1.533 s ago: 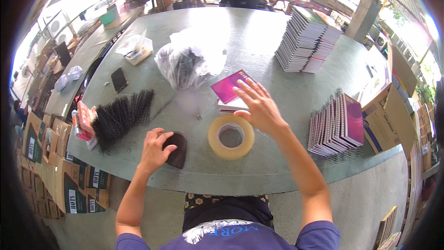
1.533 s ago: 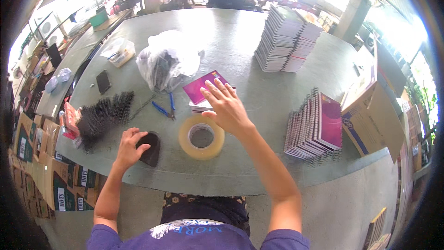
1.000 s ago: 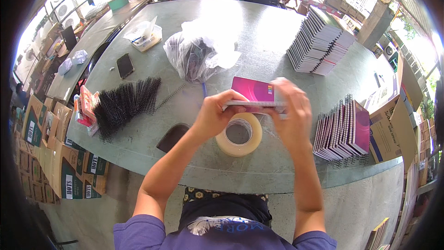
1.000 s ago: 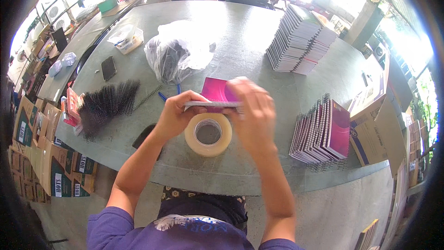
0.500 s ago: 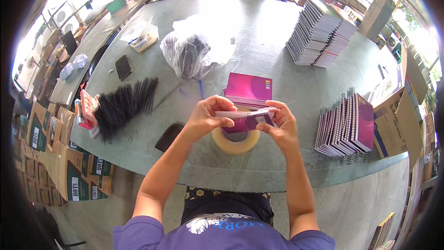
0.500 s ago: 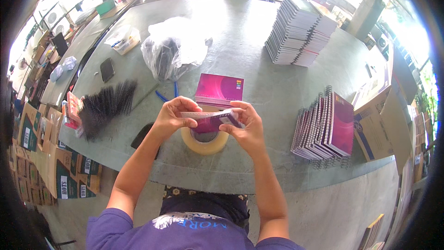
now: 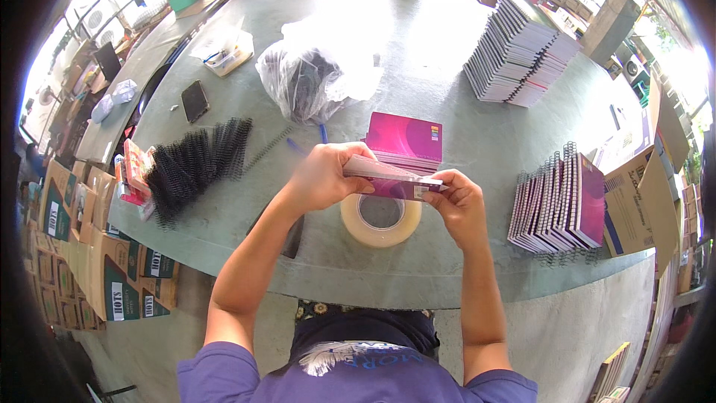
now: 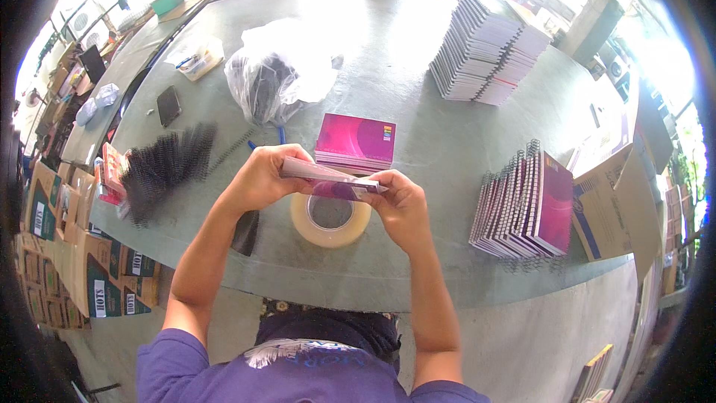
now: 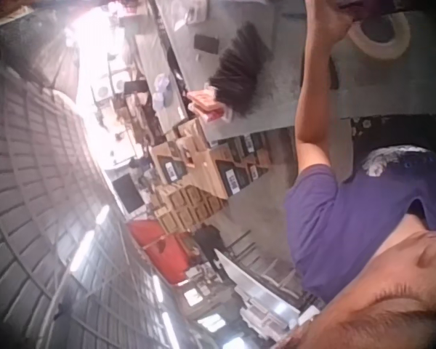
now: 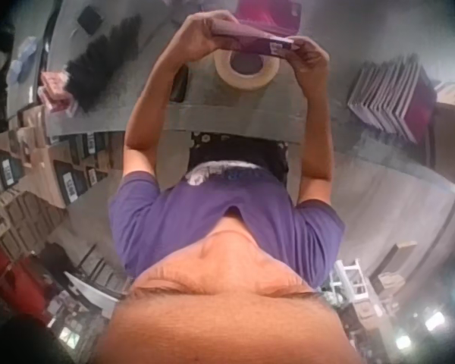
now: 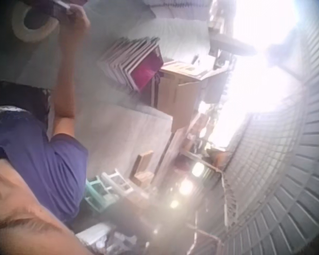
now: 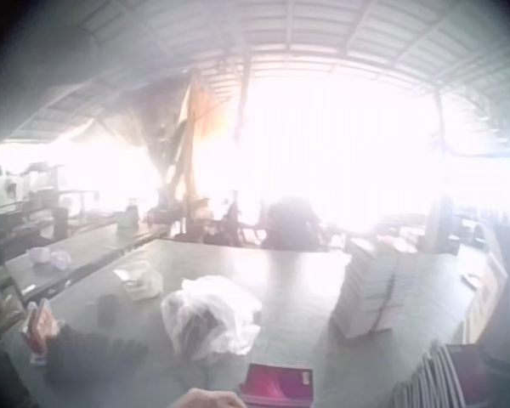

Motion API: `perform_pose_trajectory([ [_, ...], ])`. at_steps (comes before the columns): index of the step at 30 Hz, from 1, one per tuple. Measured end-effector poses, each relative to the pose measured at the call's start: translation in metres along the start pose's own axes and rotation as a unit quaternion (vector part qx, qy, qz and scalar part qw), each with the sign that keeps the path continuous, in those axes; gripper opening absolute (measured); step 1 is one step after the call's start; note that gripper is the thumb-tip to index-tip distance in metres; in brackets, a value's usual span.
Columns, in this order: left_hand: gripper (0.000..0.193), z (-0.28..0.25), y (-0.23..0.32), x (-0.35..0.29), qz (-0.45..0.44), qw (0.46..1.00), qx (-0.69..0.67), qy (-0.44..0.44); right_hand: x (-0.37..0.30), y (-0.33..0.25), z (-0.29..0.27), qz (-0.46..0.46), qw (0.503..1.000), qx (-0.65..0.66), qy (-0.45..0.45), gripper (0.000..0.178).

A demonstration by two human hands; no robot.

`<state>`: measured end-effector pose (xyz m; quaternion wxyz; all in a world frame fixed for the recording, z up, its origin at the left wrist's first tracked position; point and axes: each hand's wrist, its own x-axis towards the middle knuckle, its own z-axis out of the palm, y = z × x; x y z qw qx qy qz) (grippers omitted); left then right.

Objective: The person repeatedly picks up a purple notebook, inserts a black spiral binding into its holes, and places the finished notebook onto a growing stack. The process is repeated continuously throughout the clip.

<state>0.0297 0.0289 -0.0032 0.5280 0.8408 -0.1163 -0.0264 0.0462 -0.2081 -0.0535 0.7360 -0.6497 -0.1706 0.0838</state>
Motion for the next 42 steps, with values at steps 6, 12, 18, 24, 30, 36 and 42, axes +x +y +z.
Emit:
perform_pose_trajectory([
  [6,0.015,-0.001,-0.003,-0.005,0.018,0.999,0.031,0.006,0.004,0.010,0.008,0.001,0.999,0.018,-0.049,0.025],
  [12,0.058,0.013,-0.053,-0.015,0.006,0.954,-0.300,0.006,0.002,0.021,0.026,-0.008,0.997,0.080,0.021,0.022],
  [18,0.082,0.042,-0.070,-0.024,0.110,0.912,-0.394,0.021,-0.001,0.037,0.031,-0.001,0.997,0.016,0.072,0.019],
  [24,0.027,0.056,-0.076,-0.011,0.006,0.954,-0.297,0.033,0.000,0.049,0.022,0.023,0.998,-0.024,0.057,0.039],
  [30,0.027,0.055,-0.082,-0.016,0.047,0.975,-0.211,0.059,0.004,0.000,0.068,-0.303,0.860,-0.404,0.074,0.040],
  [36,0.021,-0.062,-0.088,0.002,-0.075,0.992,0.087,0.043,0.014,-0.011,0.079,-0.270,0.845,-0.461,0.028,0.012],
  [42,0.020,-0.087,-0.184,-0.013,-0.056,0.861,0.441,0.247,0.028,-0.013,0.089,-0.126,0.862,-0.489,-0.040,0.012],
])
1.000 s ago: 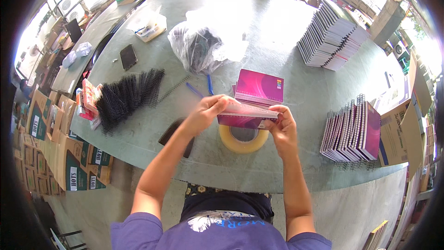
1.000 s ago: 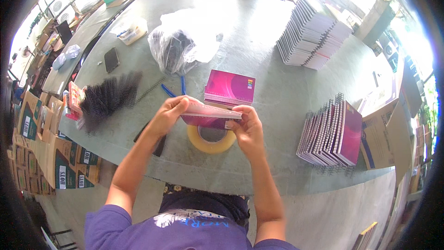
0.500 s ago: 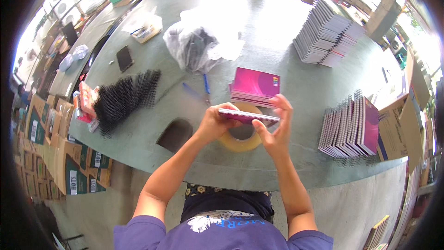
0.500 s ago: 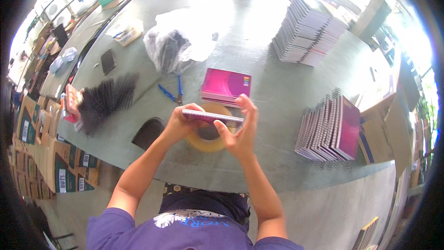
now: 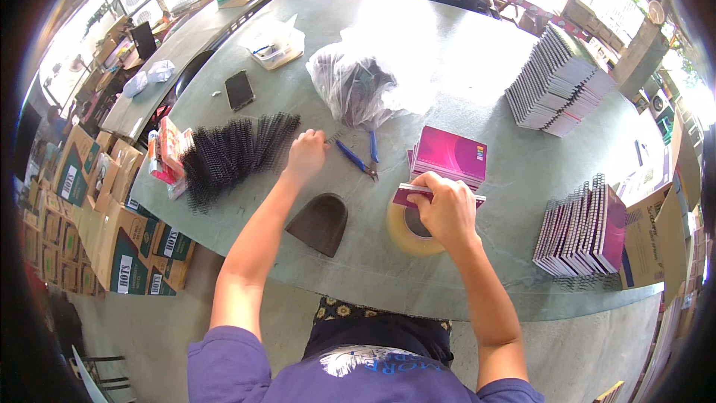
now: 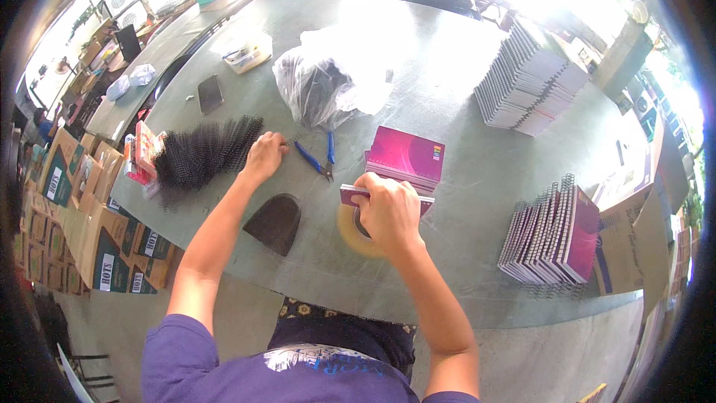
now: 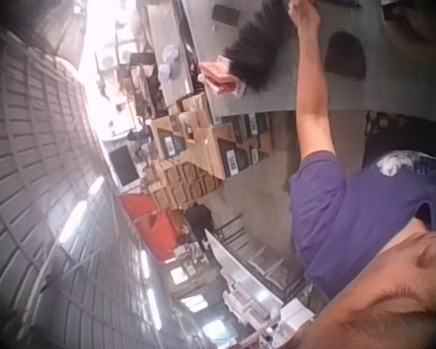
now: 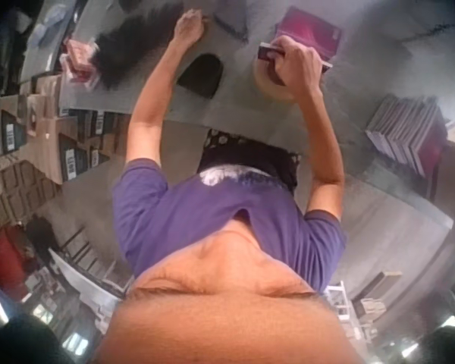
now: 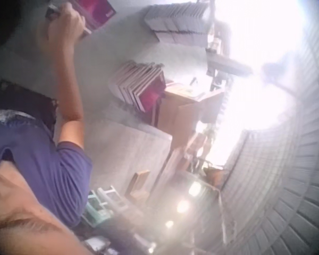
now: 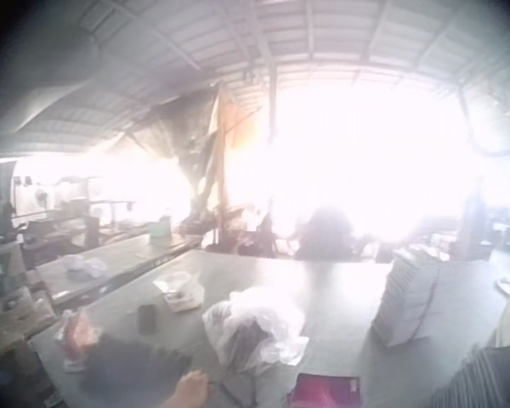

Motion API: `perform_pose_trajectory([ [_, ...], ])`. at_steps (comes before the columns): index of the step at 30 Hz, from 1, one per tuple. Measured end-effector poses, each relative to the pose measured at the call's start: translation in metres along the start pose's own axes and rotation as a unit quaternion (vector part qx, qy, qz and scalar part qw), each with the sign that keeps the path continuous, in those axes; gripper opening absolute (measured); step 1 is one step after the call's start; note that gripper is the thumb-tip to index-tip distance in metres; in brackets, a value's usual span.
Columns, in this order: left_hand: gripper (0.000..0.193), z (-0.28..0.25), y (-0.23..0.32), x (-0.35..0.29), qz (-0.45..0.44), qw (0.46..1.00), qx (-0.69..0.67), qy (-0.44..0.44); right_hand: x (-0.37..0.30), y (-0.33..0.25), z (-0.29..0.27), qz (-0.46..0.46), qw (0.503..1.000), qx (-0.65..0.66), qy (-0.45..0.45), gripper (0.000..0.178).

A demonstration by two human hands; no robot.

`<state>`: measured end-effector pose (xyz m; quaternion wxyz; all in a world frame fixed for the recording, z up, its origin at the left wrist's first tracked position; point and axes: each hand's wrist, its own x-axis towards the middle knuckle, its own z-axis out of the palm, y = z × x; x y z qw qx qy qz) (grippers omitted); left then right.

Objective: The person repeatedly picks up a purple notebook, inserts a black spiral binding into its holes, and places the finished notebook onto a growing stack. The process is repeated continuously throughout the clip.

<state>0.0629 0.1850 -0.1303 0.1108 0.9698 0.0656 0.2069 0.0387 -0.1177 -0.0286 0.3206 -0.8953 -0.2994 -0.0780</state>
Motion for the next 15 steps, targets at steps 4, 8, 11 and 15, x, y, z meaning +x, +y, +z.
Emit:
perform_pose_trajectory([
  [4,0.018,-0.026,0.028,0.000,0.050,0.972,-0.202,0.109,0.003,0.003,0.004,0.011,1.000,-0.013,-0.013,0.016],
  [8,0.016,-0.073,0.069,-0.019,0.061,0.981,-0.181,0.027,0.002,0.006,0.008,-0.019,0.999,-0.030,0.009,0.019],
  [11,0.016,-0.088,0.101,-0.048,0.139,0.941,-0.307,0.027,0.003,0.001,0.009,-0.004,1.000,-0.021,-0.004,0.023],
  [15,0.016,-0.096,0.127,-0.064,0.107,0.936,-0.337,0.012,0.001,-0.003,0.022,-0.053,0.987,-0.097,0.113,0.024],
])
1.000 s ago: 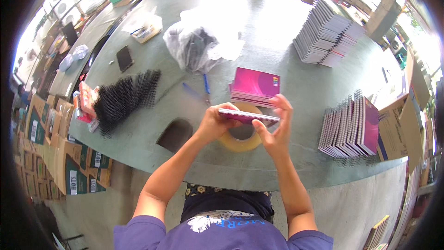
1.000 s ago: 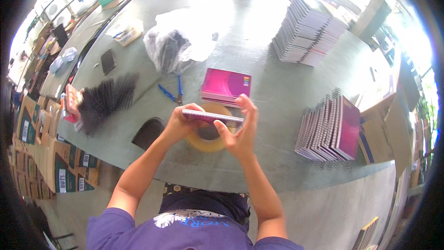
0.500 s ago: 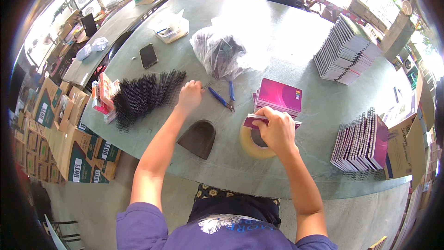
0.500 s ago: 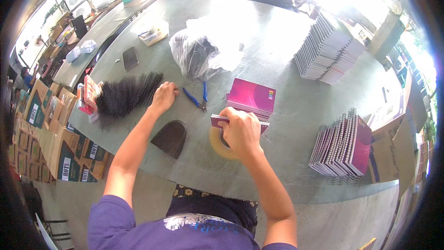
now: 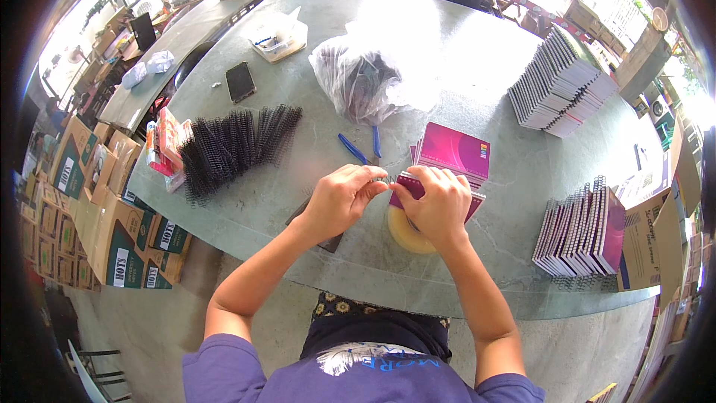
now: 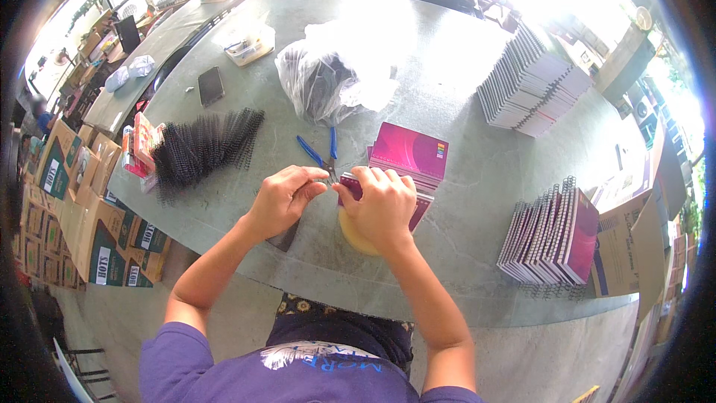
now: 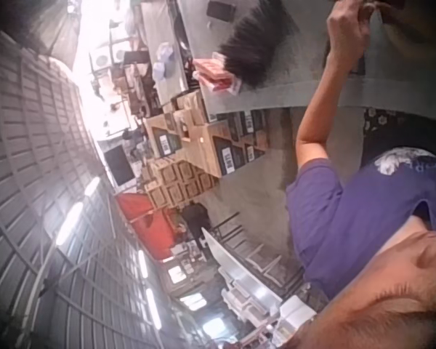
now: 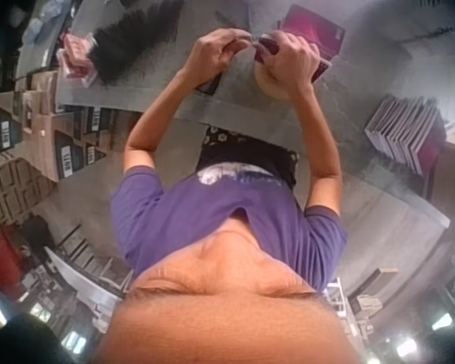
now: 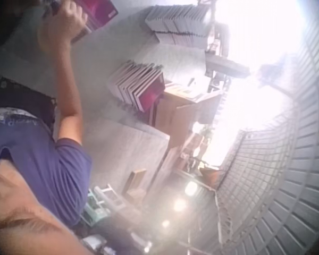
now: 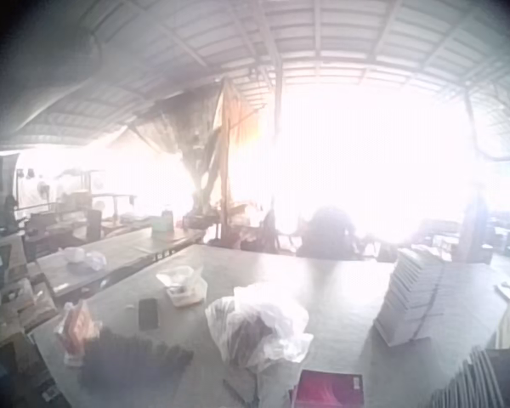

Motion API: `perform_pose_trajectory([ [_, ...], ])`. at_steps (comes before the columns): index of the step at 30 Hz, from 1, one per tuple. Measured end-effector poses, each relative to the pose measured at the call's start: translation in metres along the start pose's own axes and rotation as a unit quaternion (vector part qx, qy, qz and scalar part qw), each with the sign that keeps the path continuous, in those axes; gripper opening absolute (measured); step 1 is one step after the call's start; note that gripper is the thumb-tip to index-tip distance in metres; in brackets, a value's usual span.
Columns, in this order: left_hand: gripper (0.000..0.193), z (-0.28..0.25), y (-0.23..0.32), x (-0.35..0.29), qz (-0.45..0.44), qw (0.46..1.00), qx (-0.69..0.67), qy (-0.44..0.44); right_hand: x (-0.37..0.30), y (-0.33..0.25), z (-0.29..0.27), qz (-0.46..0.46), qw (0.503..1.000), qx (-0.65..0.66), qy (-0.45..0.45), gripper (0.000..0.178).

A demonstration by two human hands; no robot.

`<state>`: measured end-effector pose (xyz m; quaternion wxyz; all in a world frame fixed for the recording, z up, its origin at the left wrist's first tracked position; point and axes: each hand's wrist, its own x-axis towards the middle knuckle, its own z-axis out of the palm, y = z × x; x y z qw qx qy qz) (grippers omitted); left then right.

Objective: The person repeatedly picks up a purple notebook, inserts a black spiral binding into its holes, and places the finished notebook onto a growing stack. The process is repeated continuously throughout the clip.

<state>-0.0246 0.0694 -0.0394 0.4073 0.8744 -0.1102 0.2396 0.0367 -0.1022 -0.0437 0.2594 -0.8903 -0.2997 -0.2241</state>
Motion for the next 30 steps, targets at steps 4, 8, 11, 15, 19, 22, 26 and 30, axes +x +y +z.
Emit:
perform_pose_trajectory([
  [4,0.015,0.007,0.005,-0.001,-0.012,1.000,0.028,-0.006,-0.003,-0.001,0.002,-0.015,1.000,-0.008,0.012,0.023],
  [8,0.014,0.017,0.005,-0.004,-0.019,0.999,0.045,0.010,-0.007,0.002,0.005,-0.017,1.000,0.020,0.014,0.022],
  [11,0.015,0.020,0.004,-0.008,-0.080,0.993,0.081,0.005,-0.006,0.000,-0.001,-0.019,0.999,0.033,0.013,0.020],
  [15,0.014,0.019,0.006,-0.008,-0.047,0.996,0.066,0.037,-0.008,-0.001,-0.002,-0.008,0.999,0.050,-0.009,0.018],
  [19,0.013,0.019,0.013,-0.010,-0.019,0.997,0.044,0.054,-0.004,-0.004,-0.007,0.008,0.998,0.055,-0.023,0.015],
  [22,0.012,0.022,0.010,-0.011,-0.040,0.997,0.050,0.042,-0.006,-0.004,-0.007,-0.004,0.998,0.054,-0.021,0.013],
  [26,0.013,0.020,0.007,-0.001,0.109,0.974,0.168,0.103,-0.006,0.000,-0.006,-0.066,0.996,0.062,-0.025,0.014],
  [30,0.019,-0.008,-0.002,0.007,-0.080,0.992,0.019,-0.101,-0.010,0.003,-0.008,-0.079,0.995,0.057,-0.037,0.018],
])
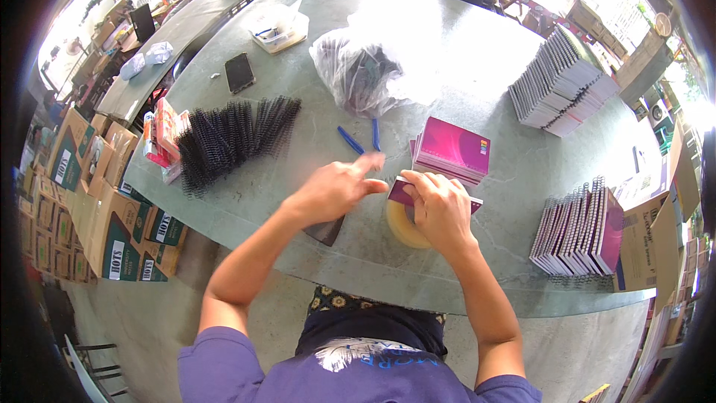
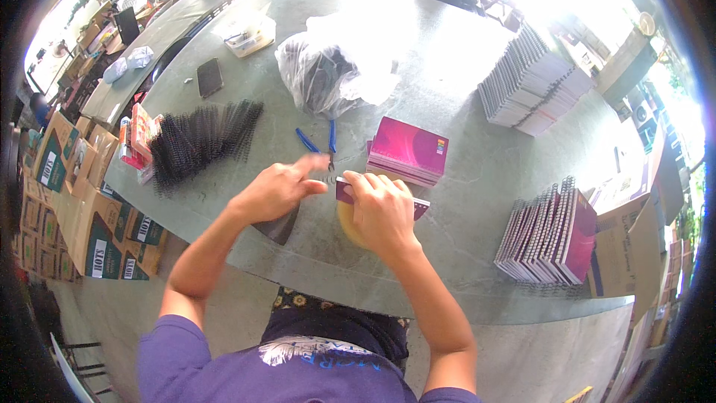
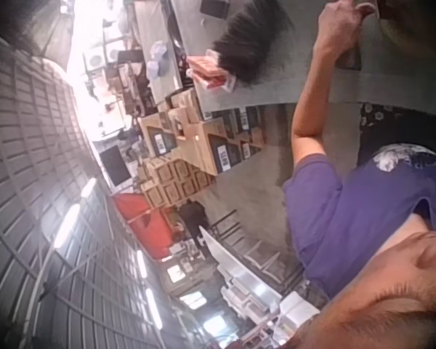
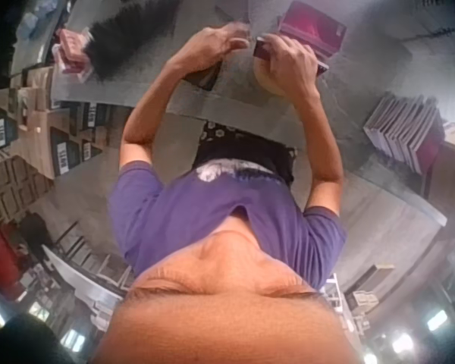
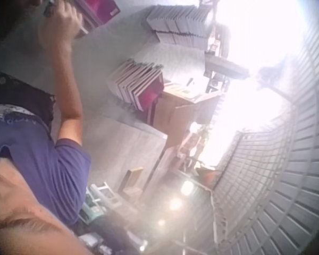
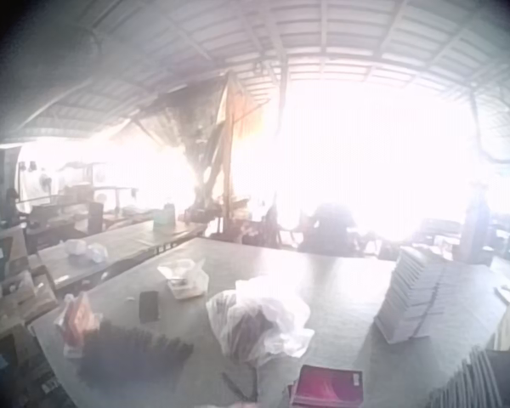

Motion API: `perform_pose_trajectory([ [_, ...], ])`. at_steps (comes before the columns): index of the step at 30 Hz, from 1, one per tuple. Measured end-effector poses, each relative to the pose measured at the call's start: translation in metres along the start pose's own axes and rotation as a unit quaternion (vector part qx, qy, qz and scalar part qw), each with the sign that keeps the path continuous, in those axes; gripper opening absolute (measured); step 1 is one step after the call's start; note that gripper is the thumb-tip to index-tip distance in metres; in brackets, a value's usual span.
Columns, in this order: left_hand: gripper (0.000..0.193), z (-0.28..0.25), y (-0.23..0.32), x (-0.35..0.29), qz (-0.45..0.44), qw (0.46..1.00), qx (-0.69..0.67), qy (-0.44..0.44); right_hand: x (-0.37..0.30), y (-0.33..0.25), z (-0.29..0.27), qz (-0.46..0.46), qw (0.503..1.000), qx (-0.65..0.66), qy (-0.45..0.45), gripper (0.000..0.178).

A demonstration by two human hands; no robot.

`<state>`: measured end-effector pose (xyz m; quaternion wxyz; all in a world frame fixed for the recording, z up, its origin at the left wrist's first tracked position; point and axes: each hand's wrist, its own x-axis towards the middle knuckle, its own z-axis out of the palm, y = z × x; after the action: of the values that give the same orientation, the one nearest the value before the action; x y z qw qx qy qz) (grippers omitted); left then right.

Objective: The person repeatedly picks up a purple notebook, inserts a black spiral binding into its holes, and places the finished notebook onto a growing stack. The process is repeated continuously throughout the clip.

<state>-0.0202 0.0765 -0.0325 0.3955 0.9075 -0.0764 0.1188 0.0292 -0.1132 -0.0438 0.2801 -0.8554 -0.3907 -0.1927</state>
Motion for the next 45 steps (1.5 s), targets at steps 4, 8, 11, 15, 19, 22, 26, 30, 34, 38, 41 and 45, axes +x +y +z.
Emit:
perform_pose_trajectory([
  [4,0.031,-0.009,0.004,-0.003,0.028,0.999,0.012,-0.010,0.005,-0.001,0.003,-0.003,0.999,0.040,0.019,0.019],
  [8,0.024,-0.012,-0.002,-0.001,-0.027,0.997,-0.033,-0.065,0.007,-0.007,-0.004,0.089,0.988,0.128,0.009,0.019],
  [11,0.017,-0.008,0.010,0.003,0.046,0.998,-0.007,0.033,0.005,0.000,0.000,0.030,0.989,0.146,-0.020,0.022],
  [15,0.019,-0.006,-0.007,0.006,0.018,0.996,-0.016,-0.084,0.010,-0.010,-0.004,0.046,0.985,0.165,0.005,0.017],
  [19,0.023,0.000,0.024,-0.003,0.165,0.946,0.259,0.107,0.015,0.004,-0.025,0.097,0.989,0.035,-0.110,0.018],
  [22,0.026,-0.003,-0.005,-0.043,-0.050,0.960,0.268,-0.064,0.003,0.040,-0.048,0.245,0.932,0.232,-0.133,0.019],
  [26,0.056,-0.009,-0.038,-0.055,-0.147,0.966,0.201,-0.066,-0.031,0.072,-0.010,0.260,0.784,0.562,-0.024,0.022],
  [30,0.044,-0.023,0.033,-0.054,-0.099,0.979,0.105,-0.142,-0.031,0.069,-0.005,0.261,0.785,0.562,-0.006,0.021],
  [34,0.033,-0.024,0.053,-0.008,0.141,0.942,0.188,0.240,-0.031,0.059,-0.007,0.253,0.805,0.537,0.000,0.018],
  [38,0.033,0.012,0.039,-0.015,0.103,0.978,0.182,0.015,-0.034,0.056,-0.017,0.283,0.825,0.489,0.025,0.018],
  [41,0.035,-0.006,0.048,0.013,0.145,0.944,0.127,0.267,-0.041,0.071,-0.015,0.254,0.809,0.530,-0.001,0.021],
  [45,0.033,0.015,0.043,0.009,0.145,0.981,0.113,0.055,-0.045,0.068,-0.013,0.271,0.811,0.518,0.010,0.022],
])
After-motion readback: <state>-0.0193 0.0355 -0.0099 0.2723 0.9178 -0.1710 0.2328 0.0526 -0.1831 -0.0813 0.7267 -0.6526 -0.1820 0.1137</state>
